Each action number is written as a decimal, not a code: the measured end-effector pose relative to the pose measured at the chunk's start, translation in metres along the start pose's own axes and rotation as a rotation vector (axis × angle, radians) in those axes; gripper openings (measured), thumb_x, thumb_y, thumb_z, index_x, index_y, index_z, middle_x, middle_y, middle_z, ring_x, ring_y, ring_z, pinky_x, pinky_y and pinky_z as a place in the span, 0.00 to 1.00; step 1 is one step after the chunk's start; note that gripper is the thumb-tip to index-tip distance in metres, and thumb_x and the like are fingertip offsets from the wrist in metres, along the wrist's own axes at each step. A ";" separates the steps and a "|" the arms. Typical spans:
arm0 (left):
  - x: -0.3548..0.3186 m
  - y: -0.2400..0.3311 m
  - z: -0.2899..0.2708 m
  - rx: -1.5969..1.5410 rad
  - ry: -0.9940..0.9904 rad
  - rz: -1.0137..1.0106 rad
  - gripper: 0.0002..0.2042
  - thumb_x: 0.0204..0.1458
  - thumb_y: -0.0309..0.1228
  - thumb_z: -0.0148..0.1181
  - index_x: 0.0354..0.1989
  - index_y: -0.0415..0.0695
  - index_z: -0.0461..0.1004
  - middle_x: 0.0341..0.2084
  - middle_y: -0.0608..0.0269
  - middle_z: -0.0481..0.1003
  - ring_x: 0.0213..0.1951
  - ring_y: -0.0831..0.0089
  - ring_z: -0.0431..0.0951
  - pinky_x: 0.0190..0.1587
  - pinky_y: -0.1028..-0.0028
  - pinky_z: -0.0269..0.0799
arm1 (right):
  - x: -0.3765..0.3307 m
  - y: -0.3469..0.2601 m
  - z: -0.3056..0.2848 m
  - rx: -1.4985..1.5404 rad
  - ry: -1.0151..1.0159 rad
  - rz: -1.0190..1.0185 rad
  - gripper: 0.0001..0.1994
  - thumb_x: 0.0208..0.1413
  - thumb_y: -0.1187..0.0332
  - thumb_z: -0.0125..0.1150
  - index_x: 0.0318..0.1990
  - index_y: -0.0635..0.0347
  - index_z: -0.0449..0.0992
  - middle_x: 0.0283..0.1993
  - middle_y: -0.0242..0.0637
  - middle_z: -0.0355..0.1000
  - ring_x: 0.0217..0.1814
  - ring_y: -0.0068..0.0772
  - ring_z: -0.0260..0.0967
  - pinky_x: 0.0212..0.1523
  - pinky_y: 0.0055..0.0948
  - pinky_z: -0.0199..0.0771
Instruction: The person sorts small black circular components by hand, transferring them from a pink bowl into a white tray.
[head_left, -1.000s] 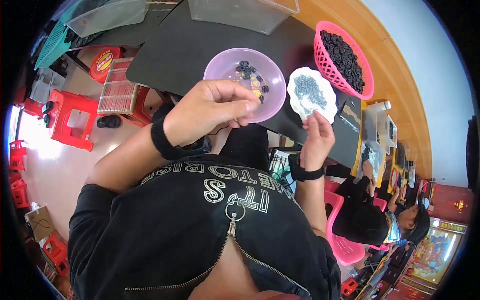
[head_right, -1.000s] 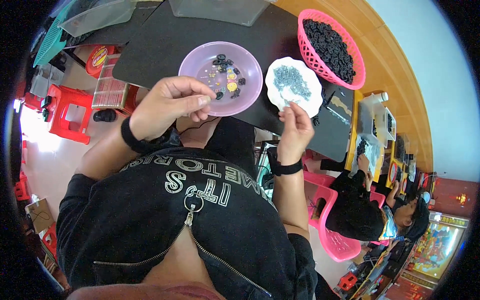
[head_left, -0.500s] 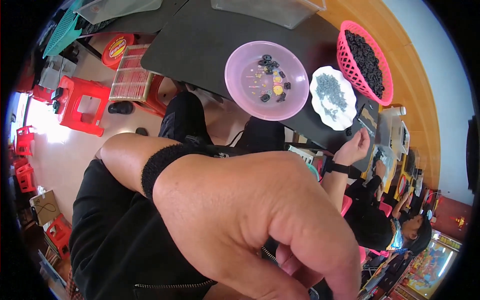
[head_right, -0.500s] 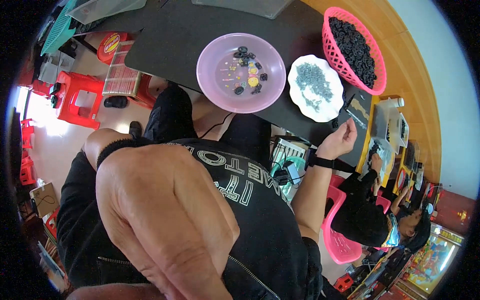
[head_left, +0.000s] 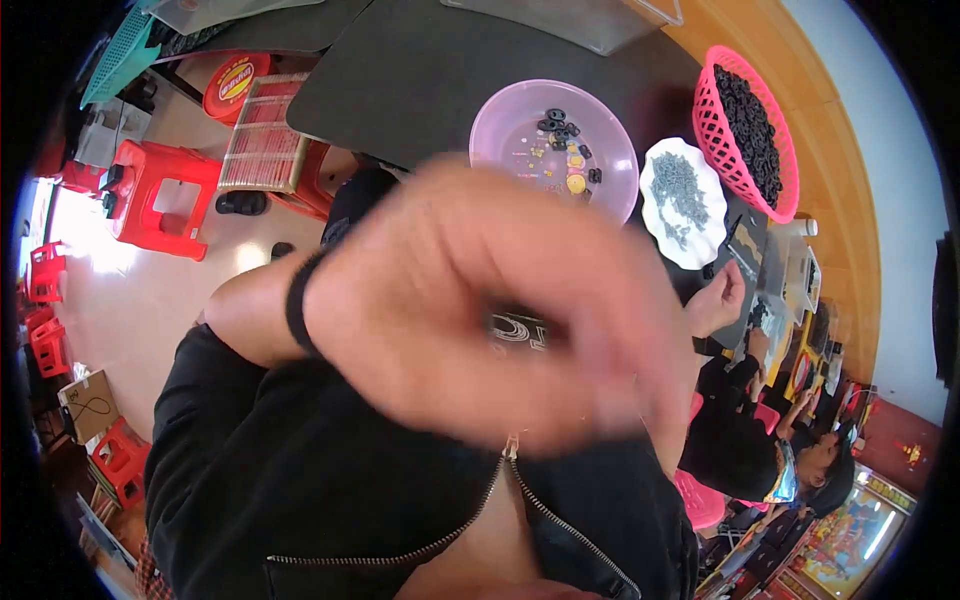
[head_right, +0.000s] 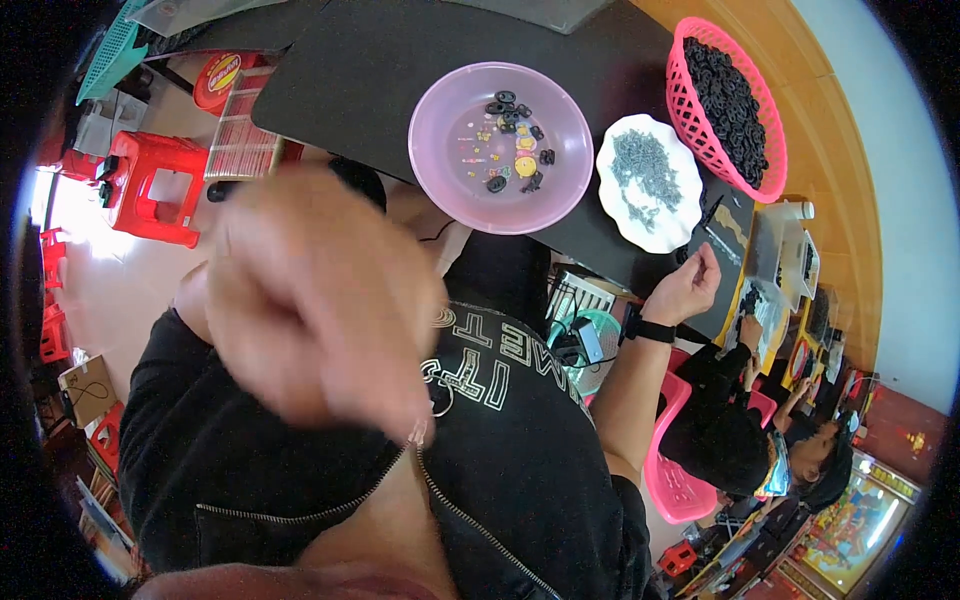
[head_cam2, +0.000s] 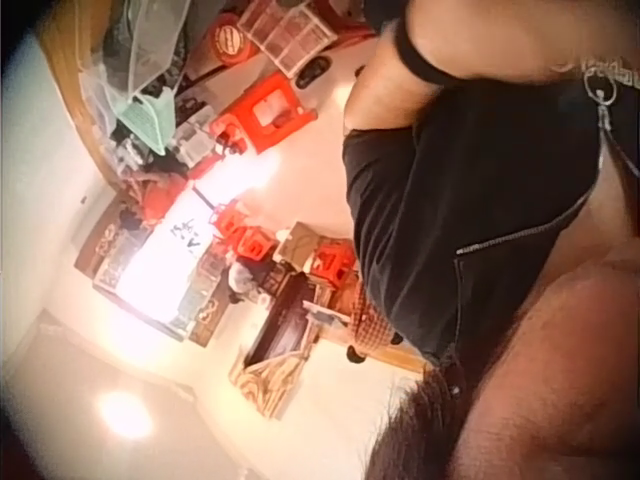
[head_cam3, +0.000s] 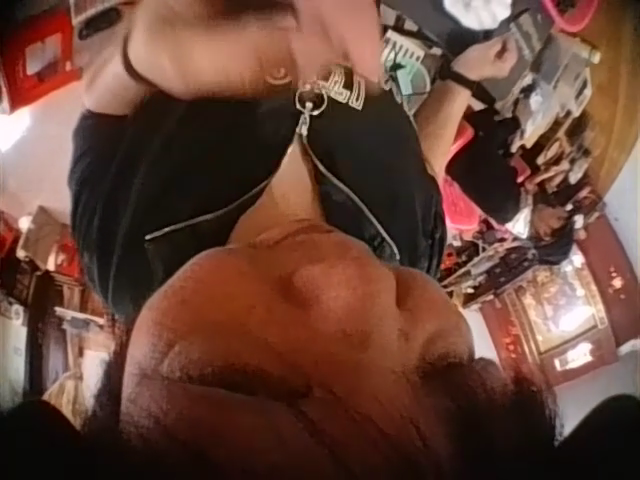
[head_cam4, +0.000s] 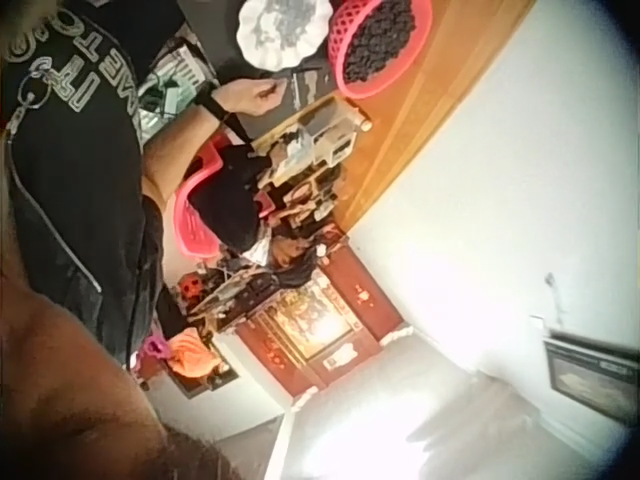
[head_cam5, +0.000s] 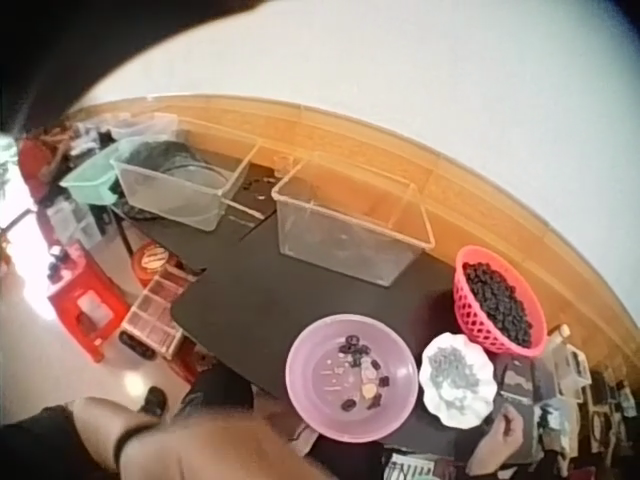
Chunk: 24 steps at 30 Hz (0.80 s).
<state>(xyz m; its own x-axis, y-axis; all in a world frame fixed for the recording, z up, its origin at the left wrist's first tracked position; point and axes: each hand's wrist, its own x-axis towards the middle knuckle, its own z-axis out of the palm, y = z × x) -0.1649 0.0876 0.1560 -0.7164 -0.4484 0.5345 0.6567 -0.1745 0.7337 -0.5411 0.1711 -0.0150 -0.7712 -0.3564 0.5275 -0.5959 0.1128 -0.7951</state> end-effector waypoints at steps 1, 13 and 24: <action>-0.007 0.001 -0.012 0.041 0.169 -0.003 0.07 0.51 0.27 0.56 0.34 0.36 0.74 0.24 0.58 0.73 0.19 0.74 0.70 0.21 0.77 0.64 | 0.001 0.003 0.001 -0.003 -0.003 -0.003 0.08 0.54 0.76 0.52 0.40 0.67 0.73 0.39 0.38 0.72 0.40 0.26 0.69 0.44 0.23 0.68; -0.059 -0.061 -0.173 0.236 1.051 -0.125 0.11 0.57 0.29 0.47 0.44 0.39 0.71 0.25 0.66 0.71 0.27 0.80 0.70 0.32 0.81 0.67 | 0.004 0.006 0.002 -0.176 -0.027 -0.048 0.07 0.53 0.76 0.52 0.38 0.68 0.75 0.36 0.39 0.74 0.38 0.28 0.70 0.42 0.25 0.69; -0.055 -0.077 -0.173 0.692 0.792 -0.196 0.12 0.46 0.14 0.40 0.23 0.38 0.72 0.22 0.65 0.72 0.26 0.80 0.71 0.32 0.82 0.68 | 0.002 -0.003 0.002 -0.390 -0.009 -0.114 0.08 0.50 0.78 0.52 0.36 0.65 0.76 0.35 0.40 0.74 0.37 0.33 0.72 0.39 0.28 0.71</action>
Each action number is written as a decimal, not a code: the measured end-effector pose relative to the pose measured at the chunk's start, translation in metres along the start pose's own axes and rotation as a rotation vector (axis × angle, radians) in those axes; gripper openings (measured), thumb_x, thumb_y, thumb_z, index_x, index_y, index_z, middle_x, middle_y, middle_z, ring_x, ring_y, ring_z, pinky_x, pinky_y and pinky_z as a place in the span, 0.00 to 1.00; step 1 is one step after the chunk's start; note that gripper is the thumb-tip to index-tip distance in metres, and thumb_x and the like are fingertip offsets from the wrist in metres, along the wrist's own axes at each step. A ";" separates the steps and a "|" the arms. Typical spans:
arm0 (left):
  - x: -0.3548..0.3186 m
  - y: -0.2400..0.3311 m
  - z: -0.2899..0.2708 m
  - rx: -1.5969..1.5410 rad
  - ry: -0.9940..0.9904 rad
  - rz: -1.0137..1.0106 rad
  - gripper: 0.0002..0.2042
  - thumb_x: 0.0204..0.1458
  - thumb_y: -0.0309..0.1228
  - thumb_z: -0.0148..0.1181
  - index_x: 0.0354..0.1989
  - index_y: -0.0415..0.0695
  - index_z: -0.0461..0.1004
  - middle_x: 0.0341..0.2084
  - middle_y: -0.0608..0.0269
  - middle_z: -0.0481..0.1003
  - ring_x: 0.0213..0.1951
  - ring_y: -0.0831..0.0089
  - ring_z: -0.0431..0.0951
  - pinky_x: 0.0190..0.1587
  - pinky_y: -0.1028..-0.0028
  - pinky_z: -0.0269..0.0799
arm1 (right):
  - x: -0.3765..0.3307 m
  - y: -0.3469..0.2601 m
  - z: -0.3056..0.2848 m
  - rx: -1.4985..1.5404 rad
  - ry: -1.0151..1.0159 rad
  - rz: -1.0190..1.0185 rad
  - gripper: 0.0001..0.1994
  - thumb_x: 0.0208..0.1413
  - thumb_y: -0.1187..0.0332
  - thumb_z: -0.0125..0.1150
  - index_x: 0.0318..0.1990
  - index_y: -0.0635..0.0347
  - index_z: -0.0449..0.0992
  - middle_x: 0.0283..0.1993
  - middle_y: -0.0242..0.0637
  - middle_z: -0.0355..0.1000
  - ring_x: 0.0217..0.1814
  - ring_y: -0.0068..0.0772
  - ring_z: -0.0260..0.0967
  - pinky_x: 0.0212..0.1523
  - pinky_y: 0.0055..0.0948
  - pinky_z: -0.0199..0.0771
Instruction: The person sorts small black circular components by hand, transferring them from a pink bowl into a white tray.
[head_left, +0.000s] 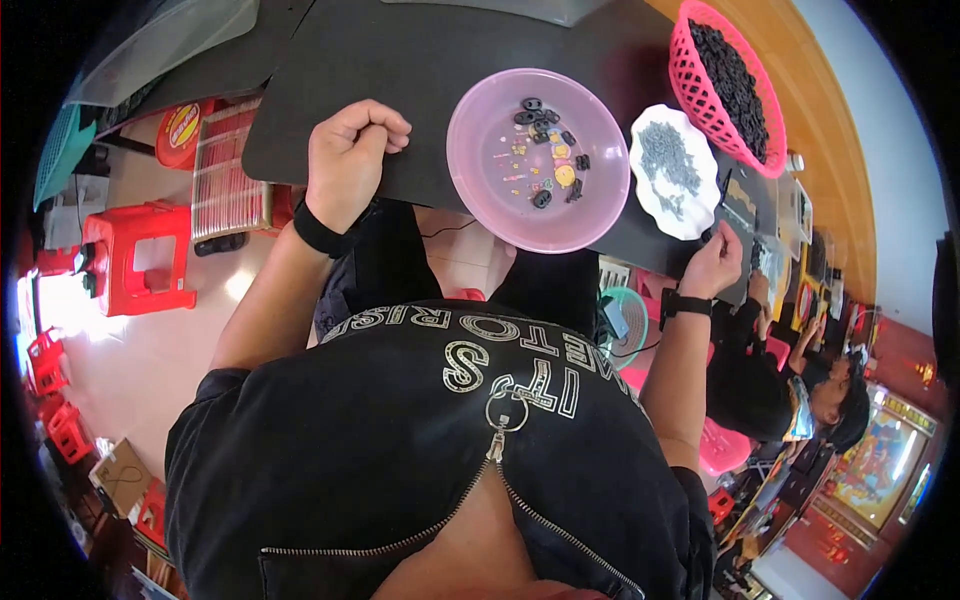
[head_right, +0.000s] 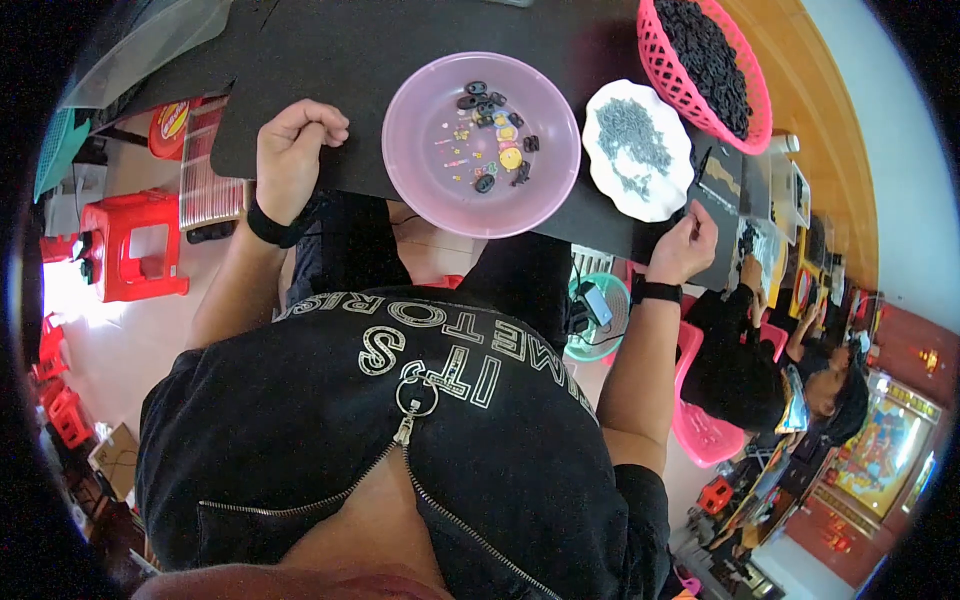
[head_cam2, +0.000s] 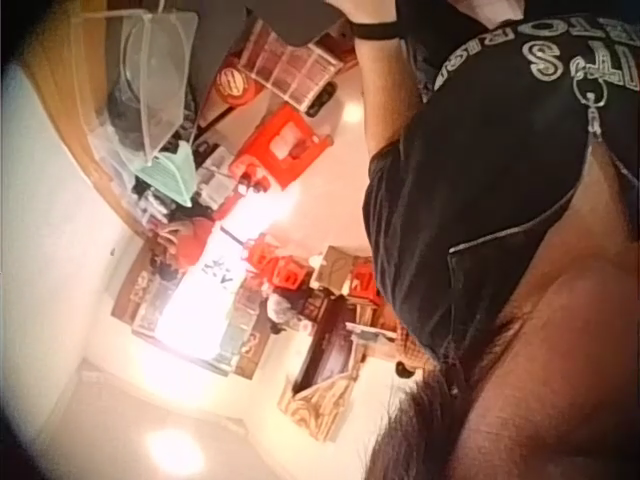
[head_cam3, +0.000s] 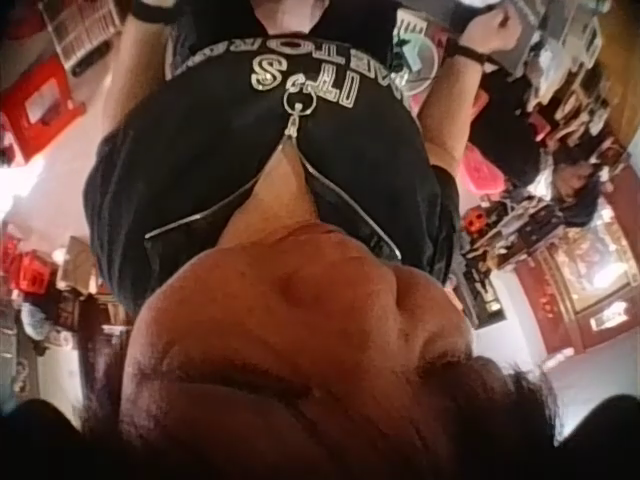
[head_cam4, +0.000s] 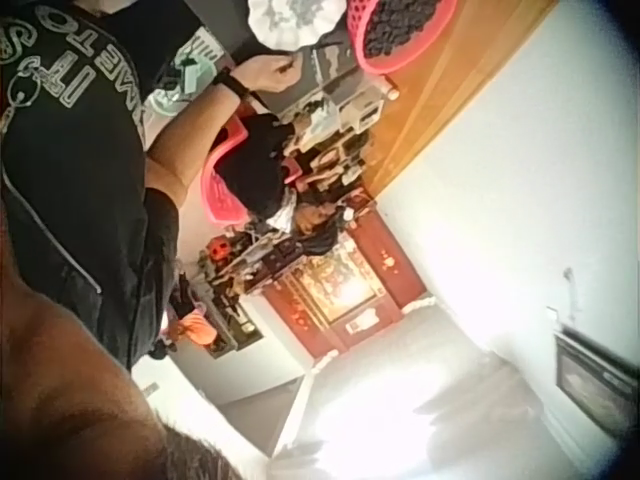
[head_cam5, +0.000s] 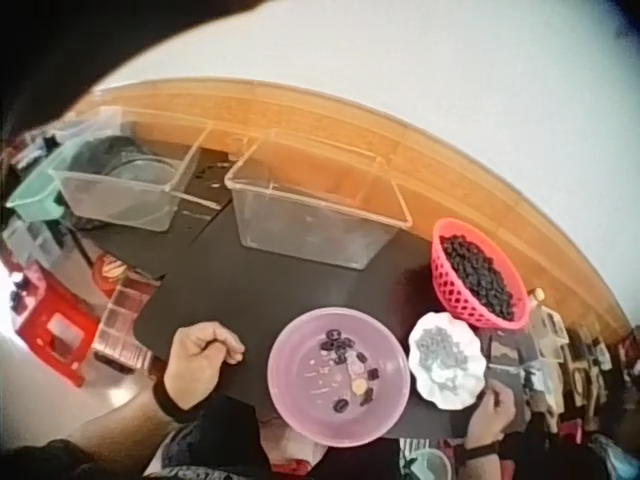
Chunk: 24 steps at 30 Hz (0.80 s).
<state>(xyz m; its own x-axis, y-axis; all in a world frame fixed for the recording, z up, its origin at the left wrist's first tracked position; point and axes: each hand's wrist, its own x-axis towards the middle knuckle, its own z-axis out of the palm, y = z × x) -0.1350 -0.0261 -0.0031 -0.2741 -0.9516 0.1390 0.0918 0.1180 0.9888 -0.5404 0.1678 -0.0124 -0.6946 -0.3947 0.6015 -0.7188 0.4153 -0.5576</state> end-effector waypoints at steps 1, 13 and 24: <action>0.000 -0.001 0.000 0.001 -0.013 -0.002 0.12 0.46 0.14 0.40 0.23 0.38 0.72 0.22 0.65 0.72 0.26 0.80 0.71 0.32 0.82 0.68 | 0.000 0.001 0.000 -0.007 0.006 0.010 0.08 0.50 0.78 0.52 0.36 0.65 0.76 0.35 0.40 0.74 0.37 0.33 0.72 0.39 0.28 0.71; 0.003 -0.009 -0.004 -0.018 -0.037 0.073 0.10 0.45 0.16 0.41 0.20 0.39 0.70 0.20 0.68 0.70 0.23 0.82 0.68 0.28 0.83 0.64 | 0.003 0.010 0.005 0.081 0.029 0.031 0.08 0.48 0.76 0.53 0.33 0.64 0.77 0.34 0.40 0.74 0.34 0.34 0.72 0.37 0.28 0.72; -0.010 -0.003 -0.003 -0.119 0.101 -0.023 0.09 0.44 0.17 0.41 0.20 0.41 0.69 0.19 0.66 0.70 0.22 0.79 0.68 0.27 0.81 0.65 | 0.005 0.019 0.009 0.214 0.038 0.021 0.07 0.47 0.76 0.53 0.32 0.63 0.78 0.32 0.40 0.75 0.33 0.34 0.72 0.37 0.28 0.71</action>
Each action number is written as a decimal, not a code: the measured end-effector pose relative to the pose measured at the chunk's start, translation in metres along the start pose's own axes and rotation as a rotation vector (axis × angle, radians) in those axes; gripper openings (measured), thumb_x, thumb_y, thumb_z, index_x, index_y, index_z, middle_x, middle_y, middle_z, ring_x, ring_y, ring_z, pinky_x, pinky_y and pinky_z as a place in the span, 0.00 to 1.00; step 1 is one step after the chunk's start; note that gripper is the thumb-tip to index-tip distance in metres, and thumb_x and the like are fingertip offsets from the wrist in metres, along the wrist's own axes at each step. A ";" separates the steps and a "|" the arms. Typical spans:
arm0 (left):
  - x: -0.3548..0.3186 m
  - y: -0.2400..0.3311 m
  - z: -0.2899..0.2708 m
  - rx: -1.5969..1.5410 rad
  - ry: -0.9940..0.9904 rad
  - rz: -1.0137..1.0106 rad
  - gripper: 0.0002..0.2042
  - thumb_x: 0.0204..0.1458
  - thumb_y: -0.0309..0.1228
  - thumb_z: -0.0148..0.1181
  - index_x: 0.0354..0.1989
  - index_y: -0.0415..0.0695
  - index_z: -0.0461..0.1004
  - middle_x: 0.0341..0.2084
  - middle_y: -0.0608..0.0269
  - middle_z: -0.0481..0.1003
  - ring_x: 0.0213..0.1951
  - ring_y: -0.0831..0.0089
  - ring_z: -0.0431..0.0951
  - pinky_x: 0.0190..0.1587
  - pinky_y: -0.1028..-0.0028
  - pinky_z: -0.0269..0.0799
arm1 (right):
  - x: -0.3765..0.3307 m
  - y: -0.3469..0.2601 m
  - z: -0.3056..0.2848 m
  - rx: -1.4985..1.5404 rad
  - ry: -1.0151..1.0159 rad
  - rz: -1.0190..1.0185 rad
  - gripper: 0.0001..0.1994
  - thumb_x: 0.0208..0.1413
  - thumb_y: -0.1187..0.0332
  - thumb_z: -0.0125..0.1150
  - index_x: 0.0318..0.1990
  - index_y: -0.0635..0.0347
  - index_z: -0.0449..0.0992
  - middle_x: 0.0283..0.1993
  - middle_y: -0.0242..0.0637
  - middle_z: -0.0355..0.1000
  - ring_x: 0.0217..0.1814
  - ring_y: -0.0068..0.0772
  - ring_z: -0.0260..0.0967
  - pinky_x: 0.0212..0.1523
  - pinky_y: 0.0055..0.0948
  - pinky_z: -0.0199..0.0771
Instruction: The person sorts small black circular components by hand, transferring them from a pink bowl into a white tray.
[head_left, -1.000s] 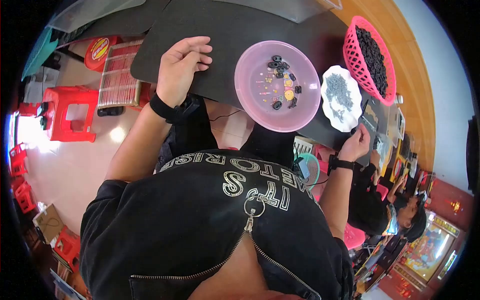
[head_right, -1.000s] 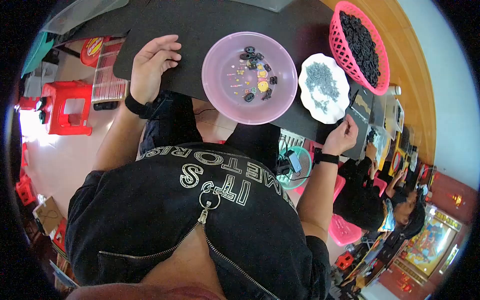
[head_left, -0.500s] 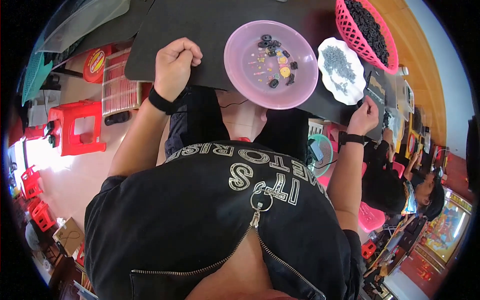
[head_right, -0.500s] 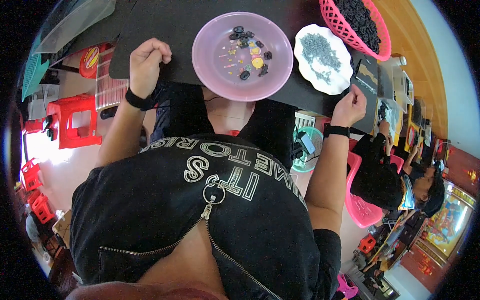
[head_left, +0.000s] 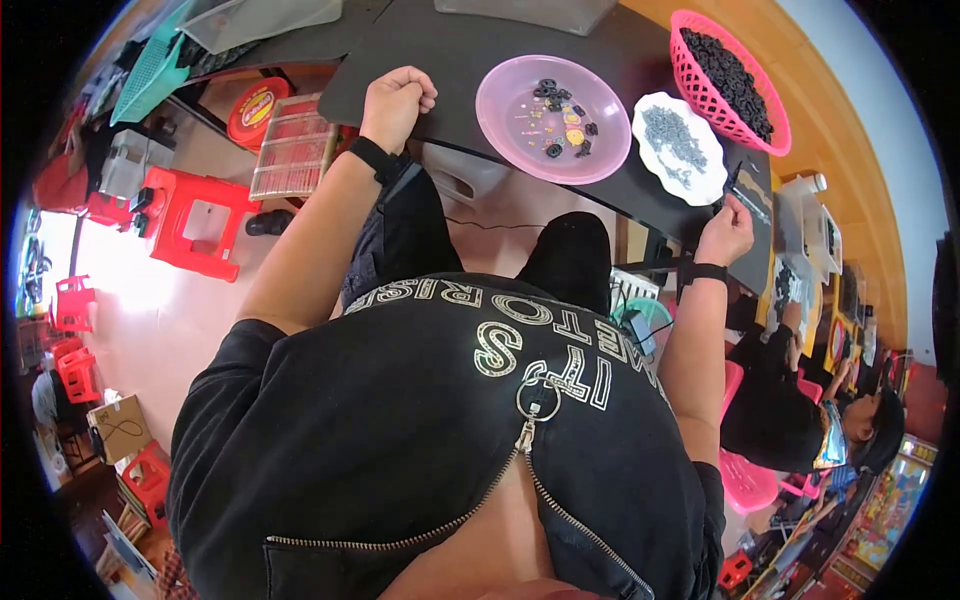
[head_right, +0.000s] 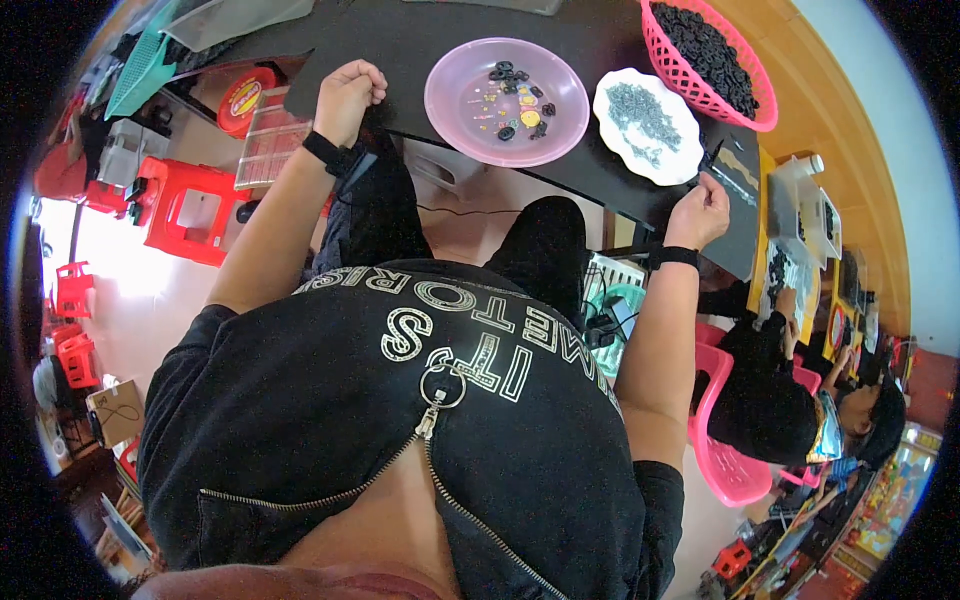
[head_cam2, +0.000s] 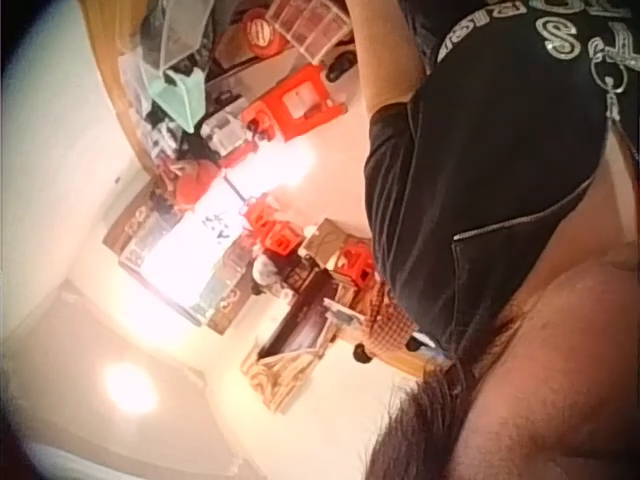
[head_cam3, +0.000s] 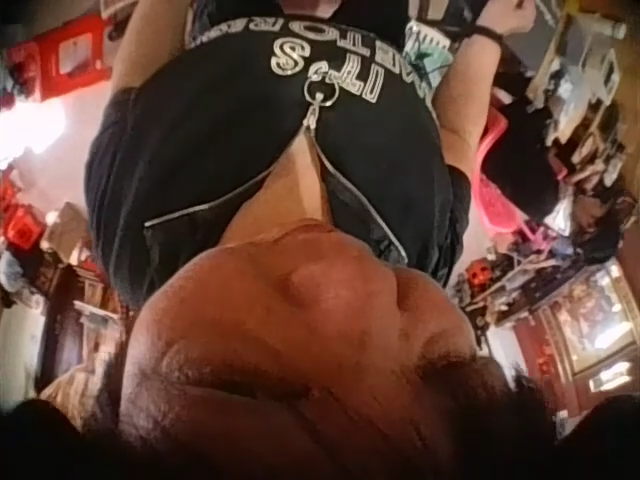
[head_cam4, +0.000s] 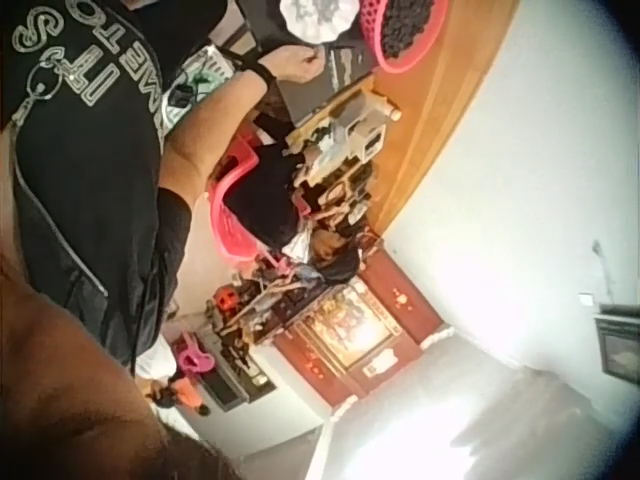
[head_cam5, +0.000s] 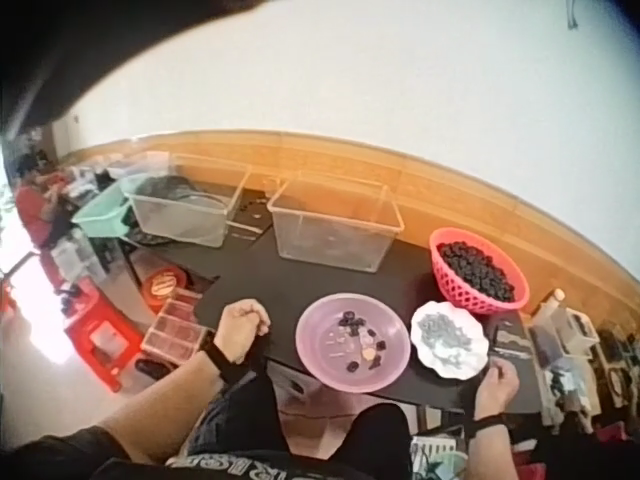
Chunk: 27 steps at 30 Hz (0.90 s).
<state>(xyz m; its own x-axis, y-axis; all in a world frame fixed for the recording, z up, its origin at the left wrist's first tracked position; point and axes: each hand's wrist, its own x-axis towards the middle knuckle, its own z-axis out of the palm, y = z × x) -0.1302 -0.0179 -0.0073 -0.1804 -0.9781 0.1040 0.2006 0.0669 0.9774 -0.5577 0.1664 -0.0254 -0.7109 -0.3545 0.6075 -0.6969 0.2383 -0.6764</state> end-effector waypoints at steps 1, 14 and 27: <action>-0.005 0.003 -0.002 -0.180 0.024 -0.114 0.09 0.43 0.17 0.40 0.22 0.42 0.68 0.20 0.65 0.69 0.22 0.78 0.68 0.26 0.80 0.65 | 0.000 -0.001 0.000 0.017 -0.002 -0.001 0.07 0.47 0.76 0.53 0.32 0.63 0.78 0.32 0.40 0.75 0.33 0.34 0.72 0.37 0.28 0.71; -0.039 0.063 0.048 -0.527 -0.251 -0.363 0.07 0.45 0.16 0.42 0.27 0.44 0.64 0.24 0.64 0.66 0.26 0.74 0.67 0.29 0.78 0.65 | -0.001 -0.007 -0.007 0.110 -0.059 0.115 0.08 0.48 0.75 0.51 0.33 0.65 0.77 0.32 0.38 0.75 0.34 0.29 0.72 0.39 0.26 0.70; 0.038 0.023 0.133 1.148 -0.631 0.386 0.15 0.44 0.28 0.54 0.43 0.41 0.73 0.35 0.51 0.74 0.38 0.57 0.74 0.43 0.67 0.69 | -0.001 0.007 -0.004 0.258 -0.093 0.082 0.07 0.49 0.76 0.52 0.31 0.65 0.77 0.32 0.38 0.75 0.35 0.30 0.71 0.39 0.26 0.70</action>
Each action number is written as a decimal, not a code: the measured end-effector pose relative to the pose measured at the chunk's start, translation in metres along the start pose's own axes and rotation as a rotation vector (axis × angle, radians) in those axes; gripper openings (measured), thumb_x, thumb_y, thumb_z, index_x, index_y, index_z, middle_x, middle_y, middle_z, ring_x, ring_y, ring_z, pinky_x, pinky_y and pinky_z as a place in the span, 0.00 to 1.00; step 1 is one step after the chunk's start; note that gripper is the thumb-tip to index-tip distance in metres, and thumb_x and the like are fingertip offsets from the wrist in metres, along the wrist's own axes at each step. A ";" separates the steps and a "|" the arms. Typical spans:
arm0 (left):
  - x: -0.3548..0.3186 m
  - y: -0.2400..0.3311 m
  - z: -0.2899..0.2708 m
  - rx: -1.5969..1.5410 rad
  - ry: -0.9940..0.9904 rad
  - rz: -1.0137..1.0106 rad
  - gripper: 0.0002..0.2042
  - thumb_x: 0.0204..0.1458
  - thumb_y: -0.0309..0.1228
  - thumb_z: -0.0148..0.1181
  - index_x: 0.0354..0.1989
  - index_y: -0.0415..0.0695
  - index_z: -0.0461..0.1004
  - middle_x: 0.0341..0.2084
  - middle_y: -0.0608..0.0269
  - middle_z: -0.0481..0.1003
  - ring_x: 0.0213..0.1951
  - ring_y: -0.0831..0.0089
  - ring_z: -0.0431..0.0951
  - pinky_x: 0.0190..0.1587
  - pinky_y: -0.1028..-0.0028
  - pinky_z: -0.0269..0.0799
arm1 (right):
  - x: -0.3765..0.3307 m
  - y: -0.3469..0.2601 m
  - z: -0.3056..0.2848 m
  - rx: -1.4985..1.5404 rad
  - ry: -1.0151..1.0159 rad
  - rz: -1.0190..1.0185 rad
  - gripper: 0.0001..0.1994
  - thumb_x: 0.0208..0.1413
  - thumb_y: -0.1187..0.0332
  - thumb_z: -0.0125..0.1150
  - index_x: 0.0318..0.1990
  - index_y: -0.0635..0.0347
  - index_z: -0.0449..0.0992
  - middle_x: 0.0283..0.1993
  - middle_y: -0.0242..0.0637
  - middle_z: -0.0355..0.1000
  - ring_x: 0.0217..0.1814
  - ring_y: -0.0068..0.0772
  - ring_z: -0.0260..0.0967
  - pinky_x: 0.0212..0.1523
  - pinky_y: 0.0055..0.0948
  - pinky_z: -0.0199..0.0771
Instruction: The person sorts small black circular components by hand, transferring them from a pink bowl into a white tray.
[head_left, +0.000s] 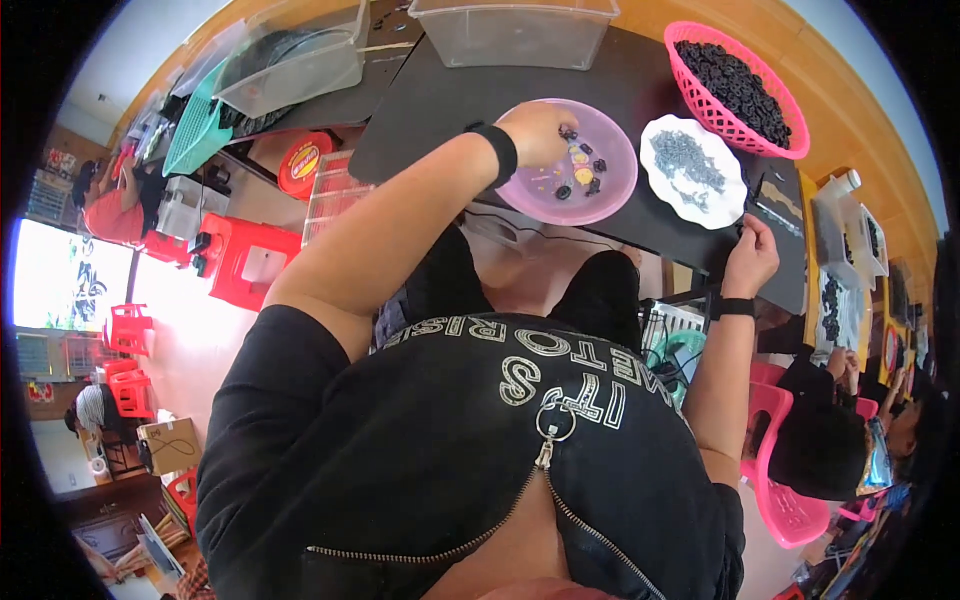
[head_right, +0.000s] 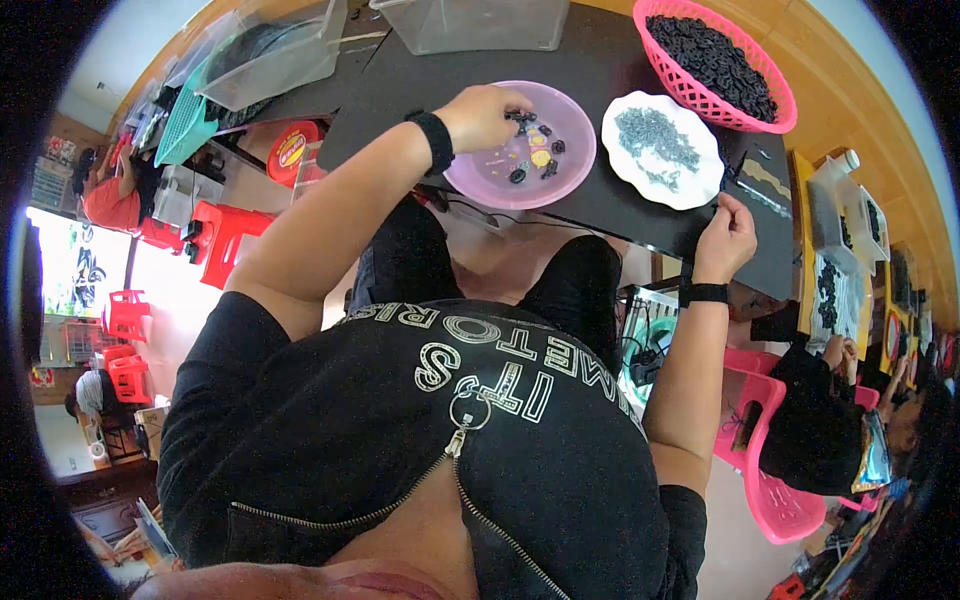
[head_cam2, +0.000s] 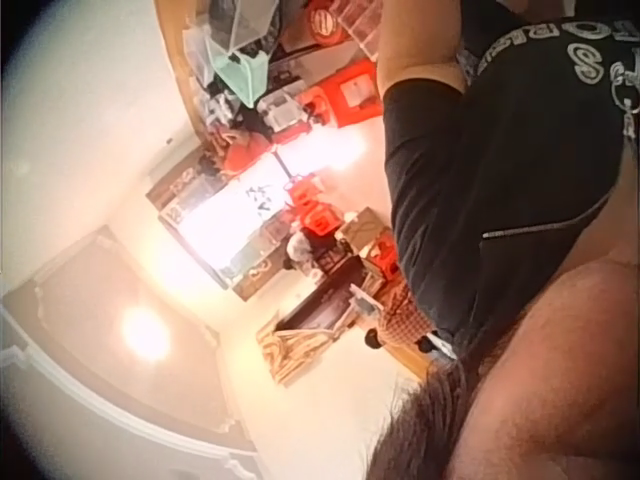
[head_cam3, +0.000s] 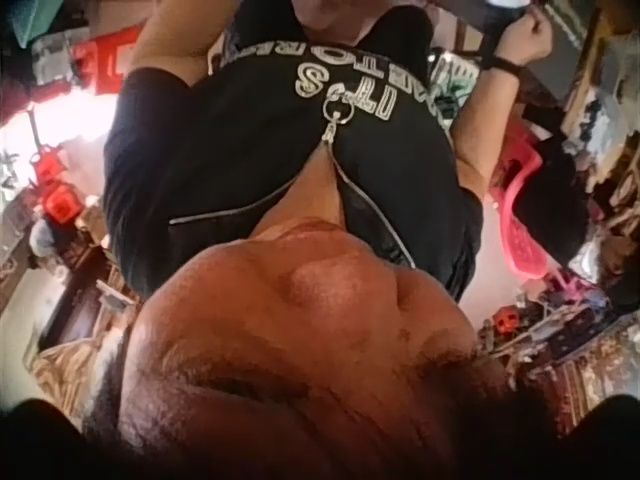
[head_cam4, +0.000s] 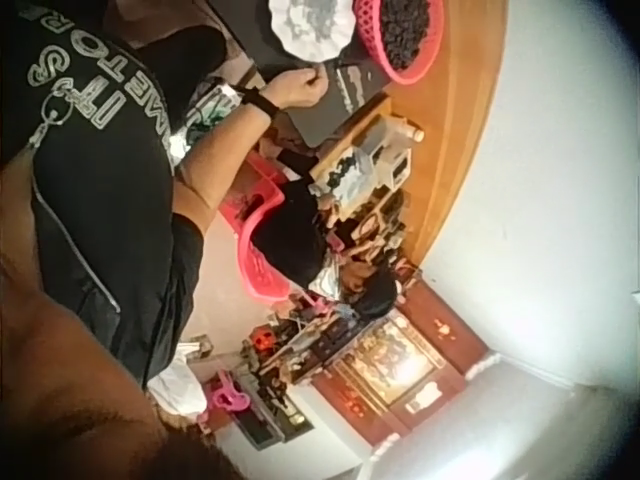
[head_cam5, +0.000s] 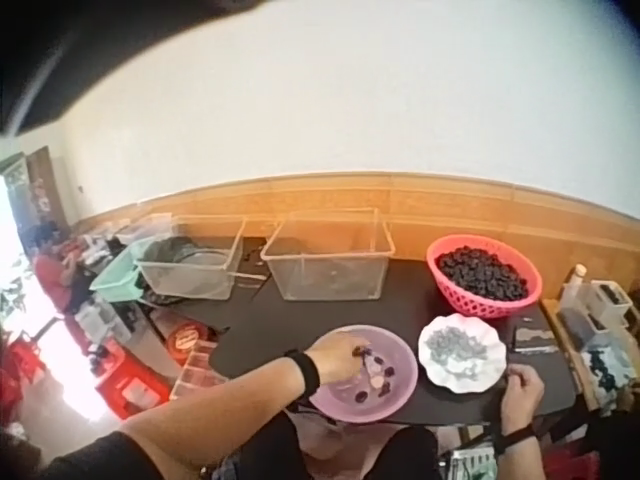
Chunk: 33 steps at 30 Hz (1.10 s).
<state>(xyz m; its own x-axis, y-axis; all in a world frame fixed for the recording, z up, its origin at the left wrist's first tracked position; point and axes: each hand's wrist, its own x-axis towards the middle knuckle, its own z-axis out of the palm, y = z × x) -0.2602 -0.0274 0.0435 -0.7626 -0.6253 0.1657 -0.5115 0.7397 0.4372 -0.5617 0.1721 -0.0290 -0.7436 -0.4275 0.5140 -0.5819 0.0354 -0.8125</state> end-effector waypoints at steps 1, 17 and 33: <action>0.002 0.005 0.001 -0.001 -0.008 0.003 0.15 0.44 0.28 0.54 0.43 0.41 0.73 0.35 0.51 0.74 0.38 0.57 0.74 0.43 0.67 0.69 | 0.000 0.000 -0.001 -0.010 -0.005 0.007 0.07 0.50 0.76 0.52 0.31 0.65 0.77 0.32 0.38 0.74 0.35 0.30 0.71 0.40 0.26 0.69; -0.025 0.023 -0.034 -0.176 -0.132 0.015 0.08 0.42 0.23 0.56 0.33 0.41 0.74 0.27 0.60 0.74 0.29 0.75 0.74 0.34 0.76 0.70 | -0.005 -0.014 -0.004 0.082 -0.033 0.058 0.07 0.52 0.79 0.49 0.33 0.66 0.76 0.32 0.34 0.73 0.35 0.23 0.69 0.39 0.21 0.69; -0.136 0.050 -0.017 -1.199 -0.116 -0.463 0.15 0.47 0.19 0.53 0.46 0.34 0.70 0.30 0.67 0.72 0.29 0.84 0.71 0.33 0.83 0.68 | -0.026 -0.051 -0.002 0.225 -0.141 0.053 0.07 0.53 0.77 0.53 0.39 0.69 0.74 0.35 0.32 0.72 0.36 0.19 0.67 0.39 0.18 0.67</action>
<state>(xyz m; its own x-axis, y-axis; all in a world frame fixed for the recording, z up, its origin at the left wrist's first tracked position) -0.1750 0.0903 0.0576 -0.6711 -0.6925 -0.2647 -0.1092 -0.2609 0.9592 -0.5133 0.1833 -0.0001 -0.7090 -0.5526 0.4381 -0.4434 -0.1338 -0.8863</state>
